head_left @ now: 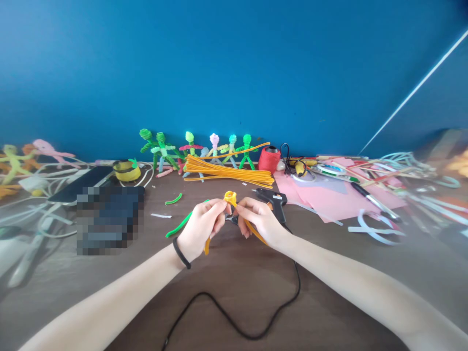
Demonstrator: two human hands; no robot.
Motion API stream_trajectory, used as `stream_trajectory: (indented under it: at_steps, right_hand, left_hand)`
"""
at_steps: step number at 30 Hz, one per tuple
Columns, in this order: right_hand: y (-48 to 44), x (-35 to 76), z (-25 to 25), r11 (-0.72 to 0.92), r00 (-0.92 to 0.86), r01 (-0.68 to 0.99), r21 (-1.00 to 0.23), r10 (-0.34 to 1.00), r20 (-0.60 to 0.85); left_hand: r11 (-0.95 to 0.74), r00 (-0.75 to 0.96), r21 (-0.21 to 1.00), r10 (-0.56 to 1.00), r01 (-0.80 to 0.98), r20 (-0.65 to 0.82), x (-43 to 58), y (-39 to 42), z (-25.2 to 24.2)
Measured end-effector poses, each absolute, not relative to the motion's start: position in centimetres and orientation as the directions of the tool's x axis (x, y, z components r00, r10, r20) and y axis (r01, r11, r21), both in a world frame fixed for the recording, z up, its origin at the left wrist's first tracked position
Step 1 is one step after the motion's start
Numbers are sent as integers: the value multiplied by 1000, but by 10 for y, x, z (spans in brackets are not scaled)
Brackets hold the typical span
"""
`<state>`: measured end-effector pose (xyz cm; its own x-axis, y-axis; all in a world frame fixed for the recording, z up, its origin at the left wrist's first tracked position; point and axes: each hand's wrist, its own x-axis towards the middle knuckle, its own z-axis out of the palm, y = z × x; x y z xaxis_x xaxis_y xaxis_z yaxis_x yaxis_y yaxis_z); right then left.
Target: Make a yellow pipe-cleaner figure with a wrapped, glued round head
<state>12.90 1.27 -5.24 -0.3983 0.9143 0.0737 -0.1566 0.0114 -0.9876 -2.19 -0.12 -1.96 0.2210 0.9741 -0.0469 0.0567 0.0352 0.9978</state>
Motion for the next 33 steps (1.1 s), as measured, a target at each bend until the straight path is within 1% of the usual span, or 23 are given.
stream_trajectory:
  at_steps: [4, 12, 17, 20, 22, 24, 26, 27, 28, 29, 30, 31, 33]
  right_hand:
    - [12, 128, -53, -45, -444, -219, -975, 894, 58]
    - [10, 128, -50, 7, -409, -267, -964, 905, 120]
    - [10, 128, -50, 28, -379, -279, -960, 915, 137]
    - [10, 128, -49, 36, -369, -273, -961, 919, 140]
    - [9, 128, -48, 37, -364, -254, -966, 922, 131]
    - [9, 129, -48, 43, -360, -224, -974, 925, 124]
    - [9, 130, -48, 58, -359, -192, -980, 925, 125]
    - [9, 130, -48, 66, -358, -178, -982, 925, 127]
    - [10, 130, -48, 72, -356, -167, -983, 926, 128]
    - [10, 131, -48, 77, -354, -158, -984, 926, 129]
    - [10, 131, -48, 82, -353, -150, -985, 927, 131]
    - [10, 131, -48, 85, -353, -144, -986, 926, 131]
    - [11, 131, -47, 86, -355, -130, -988, 926, 127]
  left_hand:
    - [95, 299, 994, 951, -57, -73, -23, -1, -21]
    - [258, 419, 943, 895, -208, -153, -22, 0, -21]
    - [284, 458, 930, 876, -235, -152, -22, 2, -25]
    - [290, 466, 933, 869, -212, -165, -23, 3, -26]
    - [257, 449, 954, 879, -154, -164, -23, 3, -26]
    - [205, 418, 977, 894, -54, -164, -23, 4, -26]
    - [160, 355, 986, 920, 50, -167, -23, 5, -26]
    - [121, 308, 989, 941, 87, -142, -23, 6, -27]
    - [69, 257, 991, 961, 118, -98, -24, 8, -27]
    - [-10, 195, 989, 981, 146, -19, -24, 9, -27]
    - [-121, 176, 977, 980, 178, 89, -25, 11, -27]
    - [-204, 175, 952, 971, 230, 166, -27, 12, -26]
    - [-274, 232, 901, 951, 335, 203, -29, 14, -23]
